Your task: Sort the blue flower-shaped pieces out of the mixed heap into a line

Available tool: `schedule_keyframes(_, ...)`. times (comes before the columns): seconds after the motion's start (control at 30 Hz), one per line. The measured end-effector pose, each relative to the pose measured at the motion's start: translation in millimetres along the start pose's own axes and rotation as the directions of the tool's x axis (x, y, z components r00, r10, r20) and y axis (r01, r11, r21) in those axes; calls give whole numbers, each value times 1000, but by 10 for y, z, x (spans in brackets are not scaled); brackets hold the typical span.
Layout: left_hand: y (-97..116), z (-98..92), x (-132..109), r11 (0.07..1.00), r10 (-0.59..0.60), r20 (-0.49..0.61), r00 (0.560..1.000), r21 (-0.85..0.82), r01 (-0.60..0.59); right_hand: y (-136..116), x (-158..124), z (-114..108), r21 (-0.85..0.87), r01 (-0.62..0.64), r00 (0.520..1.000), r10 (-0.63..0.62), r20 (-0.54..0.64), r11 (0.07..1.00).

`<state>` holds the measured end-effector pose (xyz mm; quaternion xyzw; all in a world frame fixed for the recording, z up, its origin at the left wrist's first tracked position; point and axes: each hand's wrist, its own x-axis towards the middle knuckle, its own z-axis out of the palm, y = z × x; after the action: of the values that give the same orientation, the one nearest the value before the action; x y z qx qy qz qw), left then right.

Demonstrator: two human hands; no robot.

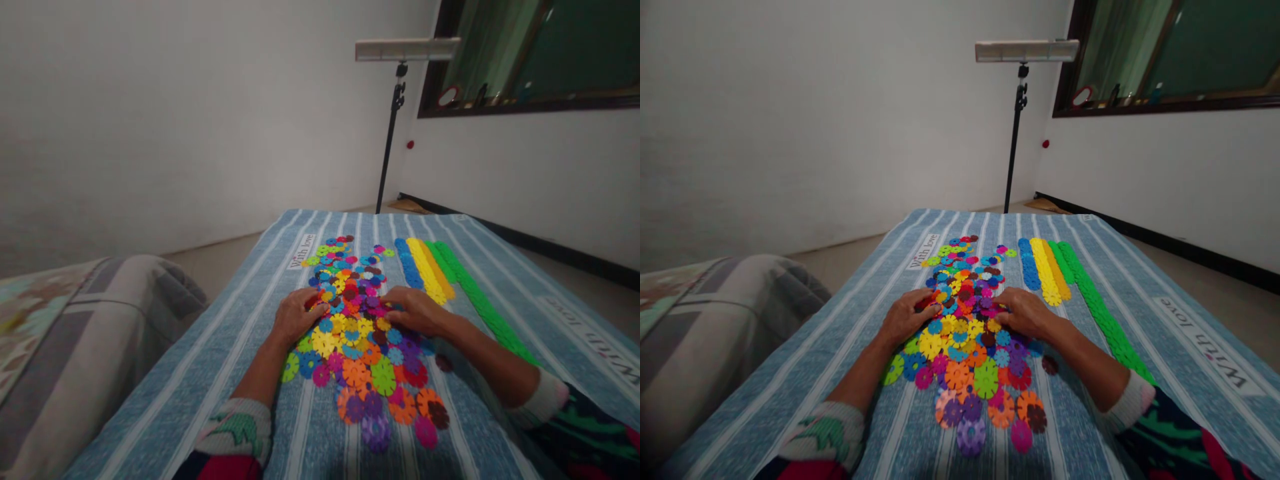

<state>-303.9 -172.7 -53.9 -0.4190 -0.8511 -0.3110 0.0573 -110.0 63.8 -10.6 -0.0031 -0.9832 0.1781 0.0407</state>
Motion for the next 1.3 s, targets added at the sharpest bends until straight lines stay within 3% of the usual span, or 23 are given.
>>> schedule_keyframes(0.13,-32,18,18,1000,-10,0,1000,-9,10,-81,-10,22,-43,48,996,-45,77,998)
schedule_keyframes(0.3,-64,20,33,1000,-2,-1,1000,-11,2,-10,85,20,-63,0,1000,0,-4,998)
schedule_keyframes(0.4,-76,25,37,1000,-8,-10,1000,-7,8,68,-44,-92,-85,-98,995,94,-41,992)
schedule_keyframes(0.57,-83,40,44,1000,-29,-23,999,-9,29,75,-417,-229,-176,-232,949,262,176,957)
schedule_keyframes(0.67,-84,42,42,1000,-21,-25,999,-14,20,17,-508,-174,-229,-230,944,274,183,946)
schedule_keyframes(1.0,14,-27,-25,1000,-10,-22,1000,17,10,-389,-111,142,38,-132,991,131,29,990)
schedule_keyframes(1.1,26,-42,-40,1000,0,-25,1000,14,0,-535,-81,184,39,-83,996,83,-21,996)
schedule_keyframes(1.2,25,-44,-47,1000,18,-20,1000,-2,-18,-699,-139,271,-39,40,996,-44,-81,998)
schedule_keyframes(1.3,24,-36,-48,1000,22,-24,999,-7,-22,-818,-172,399,-90,215,973,-221,-66,972)
